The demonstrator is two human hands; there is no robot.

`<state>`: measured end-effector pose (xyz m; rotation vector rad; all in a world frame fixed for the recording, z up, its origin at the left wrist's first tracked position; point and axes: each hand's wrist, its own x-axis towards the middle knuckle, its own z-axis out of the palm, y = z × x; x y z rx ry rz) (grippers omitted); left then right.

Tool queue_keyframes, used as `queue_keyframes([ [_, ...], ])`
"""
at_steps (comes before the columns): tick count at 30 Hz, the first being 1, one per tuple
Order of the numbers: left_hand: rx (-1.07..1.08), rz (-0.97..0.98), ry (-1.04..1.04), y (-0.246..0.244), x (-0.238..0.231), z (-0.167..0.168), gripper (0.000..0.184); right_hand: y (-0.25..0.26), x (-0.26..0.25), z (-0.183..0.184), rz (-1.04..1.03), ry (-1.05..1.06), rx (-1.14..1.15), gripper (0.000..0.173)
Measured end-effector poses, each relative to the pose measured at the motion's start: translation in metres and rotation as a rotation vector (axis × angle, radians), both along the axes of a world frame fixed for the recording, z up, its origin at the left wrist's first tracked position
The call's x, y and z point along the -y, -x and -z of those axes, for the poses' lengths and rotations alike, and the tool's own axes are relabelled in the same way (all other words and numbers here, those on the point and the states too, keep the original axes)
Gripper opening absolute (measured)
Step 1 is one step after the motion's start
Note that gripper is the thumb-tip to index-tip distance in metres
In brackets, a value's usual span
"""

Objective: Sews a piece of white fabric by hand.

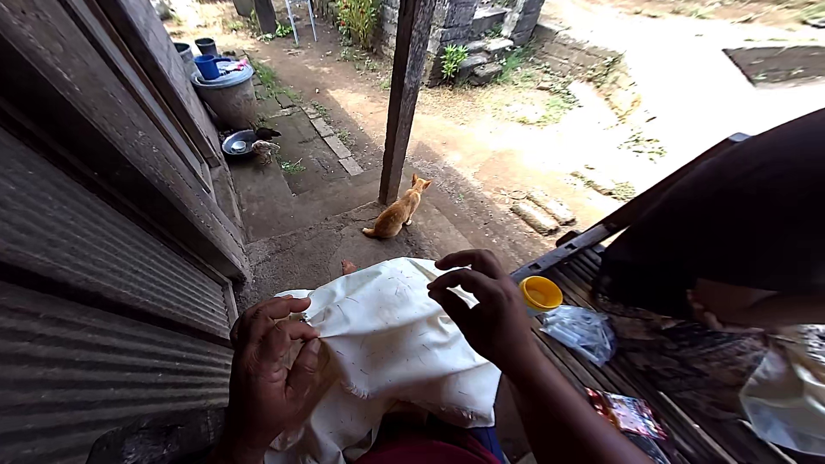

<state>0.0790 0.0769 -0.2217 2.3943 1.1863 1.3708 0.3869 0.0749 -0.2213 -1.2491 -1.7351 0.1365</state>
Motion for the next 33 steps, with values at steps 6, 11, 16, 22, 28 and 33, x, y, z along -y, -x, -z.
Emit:
queue_keyframes([
  [6, 0.004, 0.021, 0.005, 0.005, -0.003, 0.001, 0.026, -0.008, -0.001, 0.033, -0.214, 0.153, -0.033, 0.018],
  [11, 0.013, 0.031, -0.001, 0.004, -0.001, -0.002, 0.028, 0.009, -0.004, 0.032, -0.280, 0.148, -0.019, 0.024],
  [16, 0.009, 0.043, -0.005, 0.005, 0.000, -0.005, 0.027, 0.027, -0.009, 0.029, -0.315, 0.091, -0.004, 0.011],
  [22, -0.037, 0.029, -0.013, -0.001, 0.005, -0.017, 0.033, 0.009, -0.008, 0.002, -0.187, -0.077, -0.094, 0.012],
  [28, -0.067, 0.088, 0.067, -0.020, 0.004, -0.015, 0.034, -0.003, -0.017, 0.027, -0.068, -0.027, 0.005, 0.015],
  [33, -0.080, 0.059, 0.073, -0.028, 0.005, -0.016, 0.034, 0.003, -0.015, 0.037, 0.009, -0.082, 0.142, 0.012],
])
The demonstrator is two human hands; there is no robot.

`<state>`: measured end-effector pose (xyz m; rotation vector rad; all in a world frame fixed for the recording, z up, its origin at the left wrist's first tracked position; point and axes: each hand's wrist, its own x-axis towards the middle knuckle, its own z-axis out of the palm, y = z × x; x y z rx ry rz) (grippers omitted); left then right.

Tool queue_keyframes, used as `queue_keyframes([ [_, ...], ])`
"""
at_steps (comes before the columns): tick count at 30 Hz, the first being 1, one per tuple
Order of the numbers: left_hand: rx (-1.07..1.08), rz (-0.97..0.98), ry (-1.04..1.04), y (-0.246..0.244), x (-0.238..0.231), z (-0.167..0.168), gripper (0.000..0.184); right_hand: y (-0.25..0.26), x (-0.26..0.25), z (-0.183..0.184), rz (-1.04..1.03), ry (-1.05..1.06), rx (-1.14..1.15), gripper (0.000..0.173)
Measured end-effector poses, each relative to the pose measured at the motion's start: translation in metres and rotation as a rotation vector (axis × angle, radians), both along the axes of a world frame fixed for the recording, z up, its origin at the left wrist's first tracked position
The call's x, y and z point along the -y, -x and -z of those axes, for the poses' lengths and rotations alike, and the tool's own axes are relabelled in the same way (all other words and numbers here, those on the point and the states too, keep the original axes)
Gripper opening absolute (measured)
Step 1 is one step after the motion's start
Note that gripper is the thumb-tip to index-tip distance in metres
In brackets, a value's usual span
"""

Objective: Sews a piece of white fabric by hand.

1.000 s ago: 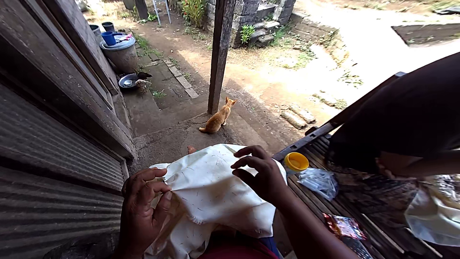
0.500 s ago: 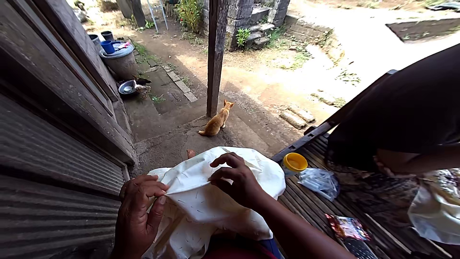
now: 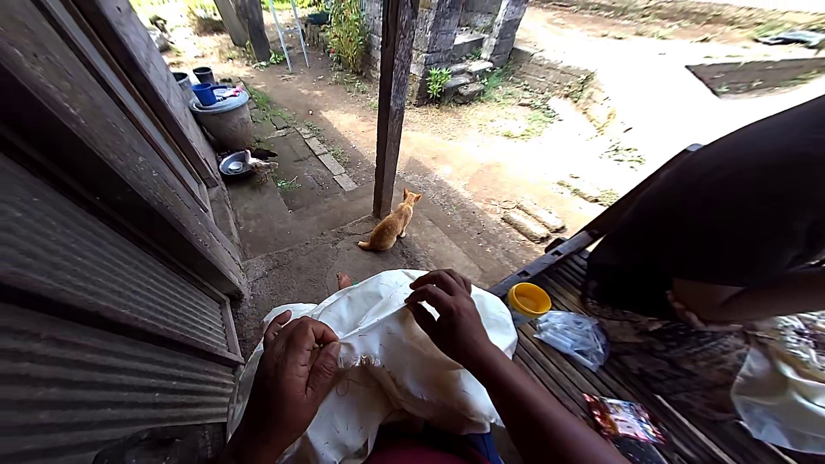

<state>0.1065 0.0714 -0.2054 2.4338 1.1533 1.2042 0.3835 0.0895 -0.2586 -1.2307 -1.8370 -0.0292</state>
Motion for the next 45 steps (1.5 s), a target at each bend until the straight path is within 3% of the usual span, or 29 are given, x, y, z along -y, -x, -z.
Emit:
queue_keyframes([
  [8, 0.043, 0.000, 0.097, 0.000, -0.001, -0.006, 0.028, 0.011, 0.007, -0.021, 0.070, 0.074, -0.064, 0.010],
  [10, 0.077, -0.032, 0.103, -0.001, -0.003, -0.009, 0.028, 0.019, 0.024, -0.040, -0.114, 0.062, -0.208, 0.011],
  [13, 0.079, -0.059, 0.103, -0.006, -0.002, -0.012, 0.026, 0.043, 0.051, -0.053, -0.545, 0.245, -0.381, 0.015],
  [17, 0.096, -0.027, 0.087, -0.019, 0.000, -0.015, 0.020, 0.078, 0.053, -0.028, -0.324, 0.182, -0.228, 0.020],
  [19, 0.104, -0.012, 0.080, -0.024, 0.002, -0.017, 0.018, 0.085, 0.049, -0.022, -0.303, 0.201, -0.272, 0.026],
  [21, 0.095, -0.006, 0.082, -0.024, 0.003, -0.018, 0.017, 0.086, 0.051, -0.024, -0.449, 0.375, -0.483, 0.020],
  [25, 0.136, 0.007, 0.136, -0.014, 0.001, -0.018, 0.019, 0.070, 0.056, -0.044, -0.937, 0.979, -1.139, 0.009],
  [27, 0.176, 0.042, 0.179, -0.010, 0.001, -0.019, 0.019, 0.063, 0.059, -0.050, -1.066, 1.097, -1.316, 0.013],
  [29, 0.202, 0.058, 0.195, -0.009, 0.001, -0.018, 0.019, 0.058, 0.062, -0.055, -1.110, 1.114, -1.346, 0.014],
  [33, 0.235, 0.055, 0.176, -0.014, 0.002, -0.018, 0.017, 0.058, 0.067, -0.055, -0.934, 0.949, -1.065, 0.009],
  [38, 0.234, 0.026, 0.173, -0.017, 0.001, -0.021, 0.015, 0.078, 0.068, -0.029, -0.559, 0.445, -0.580, 0.013],
  [42, 0.248, 0.053, 0.177, -0.024, 0.005, -0.022, 0.014, 0.093, 0.063, -0.023, -0.377, 0.280, -0.530, 0.029],
  [45, 0.252, 0.079, 0.184, -0.026, 0.007, -0.022, 0.014, 0.094, 0.060, -0.029, -0.392, 0.413, -0.632, 0.025],
])
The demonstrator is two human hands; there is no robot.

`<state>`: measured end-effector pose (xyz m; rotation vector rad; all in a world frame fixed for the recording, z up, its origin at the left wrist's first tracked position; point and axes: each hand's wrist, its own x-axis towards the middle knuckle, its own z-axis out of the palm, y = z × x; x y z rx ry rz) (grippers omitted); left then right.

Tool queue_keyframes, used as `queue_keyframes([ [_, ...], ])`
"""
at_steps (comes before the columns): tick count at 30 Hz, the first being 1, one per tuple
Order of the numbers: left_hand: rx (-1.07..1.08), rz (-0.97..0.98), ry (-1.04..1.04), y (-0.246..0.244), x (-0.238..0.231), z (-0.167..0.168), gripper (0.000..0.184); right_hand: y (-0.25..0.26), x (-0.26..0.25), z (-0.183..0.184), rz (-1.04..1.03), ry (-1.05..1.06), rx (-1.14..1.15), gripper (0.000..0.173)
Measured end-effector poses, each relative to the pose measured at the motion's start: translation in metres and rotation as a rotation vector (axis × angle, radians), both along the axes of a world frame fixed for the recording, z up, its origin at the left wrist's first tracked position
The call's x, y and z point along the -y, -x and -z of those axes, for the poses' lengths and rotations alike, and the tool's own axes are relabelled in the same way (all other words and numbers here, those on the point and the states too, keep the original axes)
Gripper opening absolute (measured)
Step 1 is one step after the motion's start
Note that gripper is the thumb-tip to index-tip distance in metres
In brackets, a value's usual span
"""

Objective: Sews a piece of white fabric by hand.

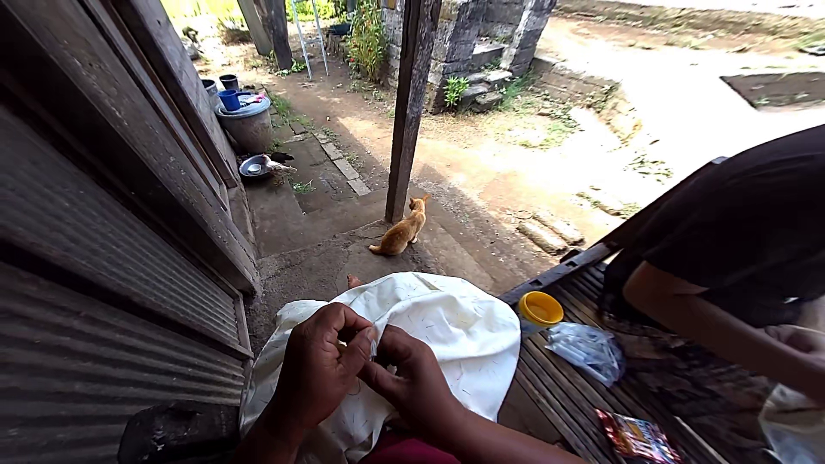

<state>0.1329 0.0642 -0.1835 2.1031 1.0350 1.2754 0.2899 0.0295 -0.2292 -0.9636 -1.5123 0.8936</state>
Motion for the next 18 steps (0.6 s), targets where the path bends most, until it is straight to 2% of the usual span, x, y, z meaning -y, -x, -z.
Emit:
queue_keyframes([
  [4, 0.005, 0.008, 0.013, 0.009, -0.003, 0.000, 0.016, -0.017, 0.001, -0.014, -0.373, 0.383, -0.357, 0.012],
  [7, 0.011, 0.051, 0.049, 0.013, -0.004, 0.000, 0.017, -0.028, 0.005, -0.018, -0.542, 0.478, -0.535, 0.014],
  [10, 0.011, 0.138, 0.045, 0.015, -0.005, 0.000, 0.020, -0.037, 0.008, -0.032, -0.626, 0.542, -0.676, 0.015],
  [15, -0.139, 0.127, -0.103, 0.020, -0.004, -0.004, 0.028, -0.057, 0.000, -0.054, -0.683, 0.416, -0.458, 0.012],
  [18, -0.245, 0.068, -0.242, 0.020, 0.001, -0.005, 0.032, -0.063, -0.006, -0.065, -0.532, 0.228, -0.202, 0.011],
])
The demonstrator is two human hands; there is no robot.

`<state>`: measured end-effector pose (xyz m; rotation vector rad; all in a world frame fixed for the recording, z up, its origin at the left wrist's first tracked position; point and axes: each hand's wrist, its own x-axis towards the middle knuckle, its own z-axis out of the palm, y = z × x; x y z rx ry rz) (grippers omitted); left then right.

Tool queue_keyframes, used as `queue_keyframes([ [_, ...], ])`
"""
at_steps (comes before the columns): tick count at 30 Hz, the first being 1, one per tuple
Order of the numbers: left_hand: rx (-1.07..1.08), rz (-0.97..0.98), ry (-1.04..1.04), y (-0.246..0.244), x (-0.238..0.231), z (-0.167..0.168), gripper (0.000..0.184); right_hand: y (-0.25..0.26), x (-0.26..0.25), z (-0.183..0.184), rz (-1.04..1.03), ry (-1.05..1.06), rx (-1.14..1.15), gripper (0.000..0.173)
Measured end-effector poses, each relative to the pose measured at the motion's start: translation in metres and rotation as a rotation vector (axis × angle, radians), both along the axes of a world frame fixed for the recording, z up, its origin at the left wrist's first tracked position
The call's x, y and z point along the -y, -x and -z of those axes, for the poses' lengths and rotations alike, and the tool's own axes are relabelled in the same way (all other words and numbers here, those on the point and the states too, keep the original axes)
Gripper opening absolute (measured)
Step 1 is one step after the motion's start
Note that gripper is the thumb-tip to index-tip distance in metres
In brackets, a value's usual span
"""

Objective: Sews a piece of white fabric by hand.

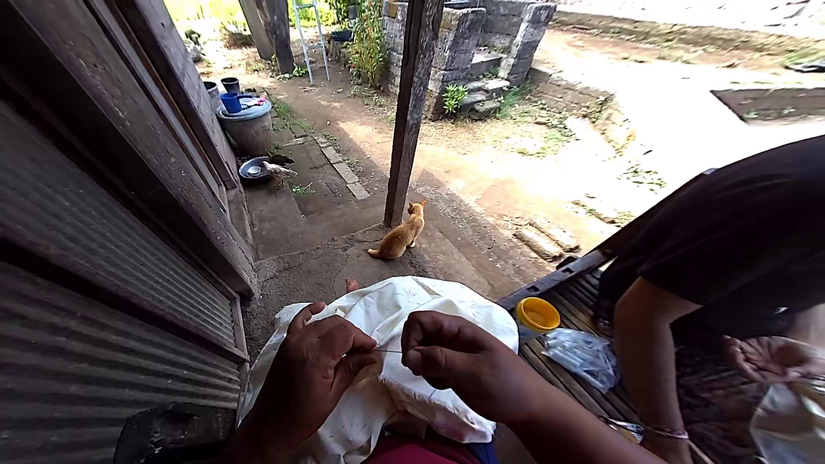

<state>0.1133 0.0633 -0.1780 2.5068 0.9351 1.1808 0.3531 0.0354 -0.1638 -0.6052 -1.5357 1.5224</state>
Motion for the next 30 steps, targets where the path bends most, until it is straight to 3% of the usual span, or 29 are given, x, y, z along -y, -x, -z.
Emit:
queue_keyframes([
  [2, -0.037, -0.047, -0.087, 0.000, 0.002, 0.000, 0.032, -0.003, -0.002, -0.007, 0.165, -0.266, 0.240, 0.007],
  [4, -0.066, -0.095, -0.135, 0.002, 0.003, -0.001, 0.033, -0.006, -0.005, -0.013, 0.194, -0.411, 0.340, 0.015],
  [6, -0.083, -0.118, -0.165, 0.004, 0.004, -0.002, 0.032, -0.008, -0.005, -0.019, 0.197, -0.553, 0.414, 0.010],
  [9, -0.089, -0.108, -0.190, 0.005, 0.006, -0.003, 0.031, 0.000, -0.001, -0.019, 0.452, -0.855, 0.759, 0.011],
  [11, -0.094, -0.092, -0.193, 0.005, 0.007, -0.004, 0.031, 0.010, -0.003, -0.012, 0.597, -0.973, 0.845, 0.014],
  [24, -0.060, -0.047, -0.125, 0.003, 0.006, 0.001, 0.024, 0.026, -0.006, 0.000, 0.644, -1.033, 0.787, 0.015],
  [27, 0.080, 0.080, 0.098, -0.001, 0.004, 0.004, 0.017, 0.026, -0.006, 0.001, 0.620, -1.021, 0.761, 0.012],
  [30, 0.291, 0.369, 0.421, -0.007, -0.003, 0.011, 0.021, 0.023, -0.006, 0.000, 0.570, -0.981, 0.702, 0.010],
])
